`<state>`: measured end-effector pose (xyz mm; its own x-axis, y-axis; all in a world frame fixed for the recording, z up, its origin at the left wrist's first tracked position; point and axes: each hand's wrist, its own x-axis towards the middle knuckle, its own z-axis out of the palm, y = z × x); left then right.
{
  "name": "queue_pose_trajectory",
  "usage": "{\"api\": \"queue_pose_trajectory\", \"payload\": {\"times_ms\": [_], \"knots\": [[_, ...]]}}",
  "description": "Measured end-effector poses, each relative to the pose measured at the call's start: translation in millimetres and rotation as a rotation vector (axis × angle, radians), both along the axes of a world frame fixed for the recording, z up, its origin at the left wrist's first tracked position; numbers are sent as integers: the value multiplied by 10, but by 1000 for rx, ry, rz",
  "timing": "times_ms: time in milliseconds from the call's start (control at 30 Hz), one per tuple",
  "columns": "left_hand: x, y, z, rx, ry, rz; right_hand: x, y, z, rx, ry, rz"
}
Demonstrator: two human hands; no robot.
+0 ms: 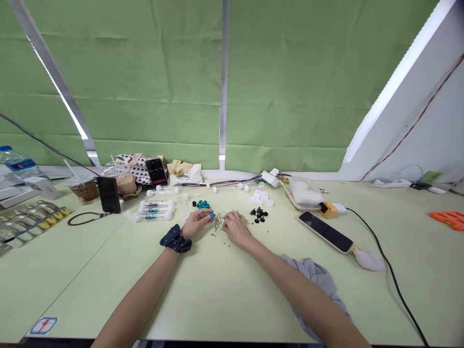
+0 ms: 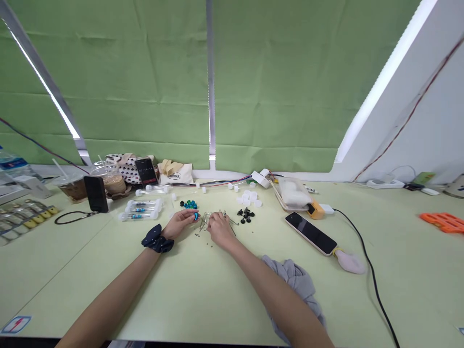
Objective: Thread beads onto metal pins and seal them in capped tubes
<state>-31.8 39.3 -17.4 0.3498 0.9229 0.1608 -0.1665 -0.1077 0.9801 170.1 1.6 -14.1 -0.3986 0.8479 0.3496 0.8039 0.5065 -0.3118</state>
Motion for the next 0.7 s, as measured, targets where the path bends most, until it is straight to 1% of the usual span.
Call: {"api": "queue_pose_trajectory", "payload": {"times_ms": [133, 267, 400, 500, 567, 700], "knots": [[3, -31, 25, -22, -7, -4, -24, -44, 5, 33, -80, -18], [14, -57, 48, -68, -25, -32, -17, -16, -22, 42, -53, -75], [7, -33, 31, -41, 11, -7, 27, 58, -14, 23, 100, -136], [-10, -5, 10, 1, 65, 41, 59, 81, 18, 47, 275, -112], [-17, 1, 4, 15, 66, 50, 69, 68, 48, 78, 356, -87], [-16, -10, 13, 11, 57, 27, 70, 16, 102, 120, 394, -84]]}}
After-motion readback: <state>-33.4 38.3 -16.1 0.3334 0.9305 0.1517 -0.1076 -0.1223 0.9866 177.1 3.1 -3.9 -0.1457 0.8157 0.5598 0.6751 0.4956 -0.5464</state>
